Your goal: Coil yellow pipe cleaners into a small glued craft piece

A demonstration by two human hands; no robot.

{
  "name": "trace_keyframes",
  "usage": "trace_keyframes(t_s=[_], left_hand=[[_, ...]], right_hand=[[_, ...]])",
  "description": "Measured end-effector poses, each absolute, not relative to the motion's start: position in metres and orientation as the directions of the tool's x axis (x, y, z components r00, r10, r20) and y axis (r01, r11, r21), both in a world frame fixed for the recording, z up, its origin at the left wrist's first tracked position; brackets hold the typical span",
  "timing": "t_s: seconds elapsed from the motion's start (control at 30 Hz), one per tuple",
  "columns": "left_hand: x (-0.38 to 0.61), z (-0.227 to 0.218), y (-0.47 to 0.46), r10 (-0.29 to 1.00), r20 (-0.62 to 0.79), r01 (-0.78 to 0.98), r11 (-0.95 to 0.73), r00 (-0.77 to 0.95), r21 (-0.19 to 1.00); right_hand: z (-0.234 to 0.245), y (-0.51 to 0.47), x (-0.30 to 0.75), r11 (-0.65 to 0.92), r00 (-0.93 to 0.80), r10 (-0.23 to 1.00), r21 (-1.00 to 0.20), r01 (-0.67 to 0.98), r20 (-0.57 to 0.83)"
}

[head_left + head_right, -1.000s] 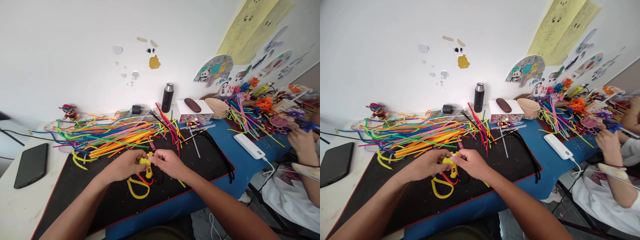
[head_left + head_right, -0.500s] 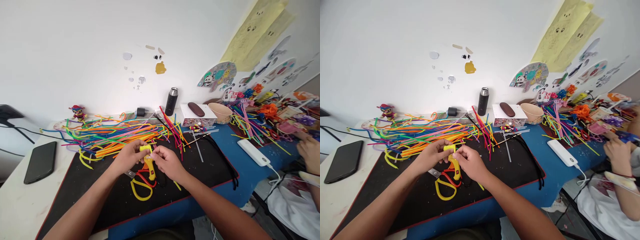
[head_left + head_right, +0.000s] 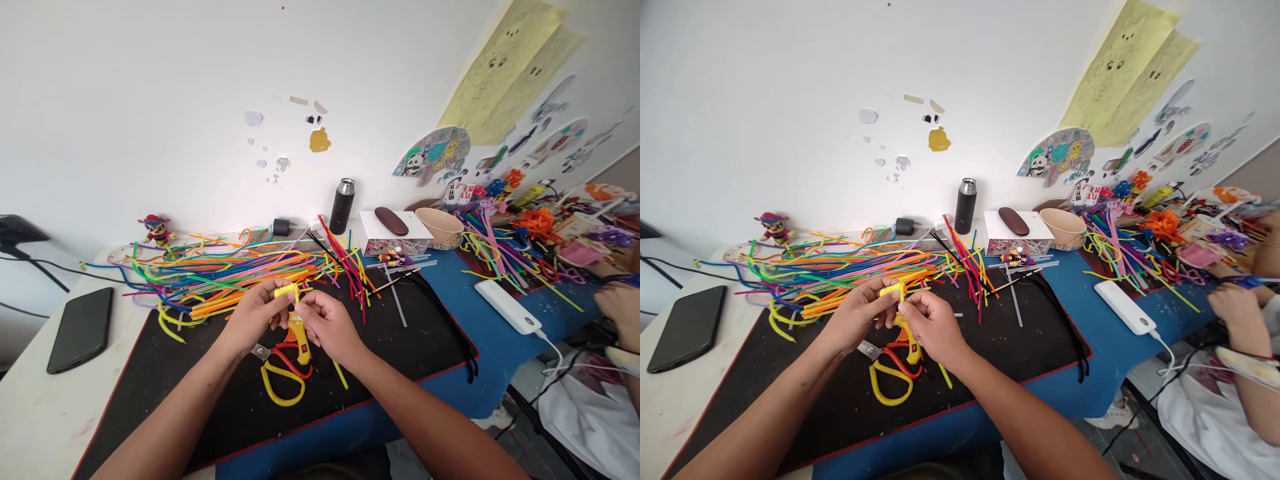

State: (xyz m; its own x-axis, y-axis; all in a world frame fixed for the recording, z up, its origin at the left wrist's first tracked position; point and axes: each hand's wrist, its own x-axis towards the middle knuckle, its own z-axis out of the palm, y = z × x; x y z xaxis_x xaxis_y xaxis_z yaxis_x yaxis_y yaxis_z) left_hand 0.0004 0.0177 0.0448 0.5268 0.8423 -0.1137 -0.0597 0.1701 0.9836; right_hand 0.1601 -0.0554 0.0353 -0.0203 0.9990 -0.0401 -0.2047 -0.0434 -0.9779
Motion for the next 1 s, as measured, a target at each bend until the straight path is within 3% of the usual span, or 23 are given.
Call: trace_keyframes(t_s=[0.43, 1.0], left_hand=[[0.002, 0.054, 0.011, 0.794, -0.120, -0.146, 0.254, 0.596, 0.956], [0.001, 0.055, 0.005, 0.693, -0.275, -0.129, 0.471, 0.666, 0.873]], right_hand=[[0.031, -0.057, 0.163, -0.075, -0.025, 0.997, -0.961, -0.268, -0.071], [0.026, -0.058, 0.166, -0.098, -0.016, 0.995, -0.943, -0.318, -0.098]])
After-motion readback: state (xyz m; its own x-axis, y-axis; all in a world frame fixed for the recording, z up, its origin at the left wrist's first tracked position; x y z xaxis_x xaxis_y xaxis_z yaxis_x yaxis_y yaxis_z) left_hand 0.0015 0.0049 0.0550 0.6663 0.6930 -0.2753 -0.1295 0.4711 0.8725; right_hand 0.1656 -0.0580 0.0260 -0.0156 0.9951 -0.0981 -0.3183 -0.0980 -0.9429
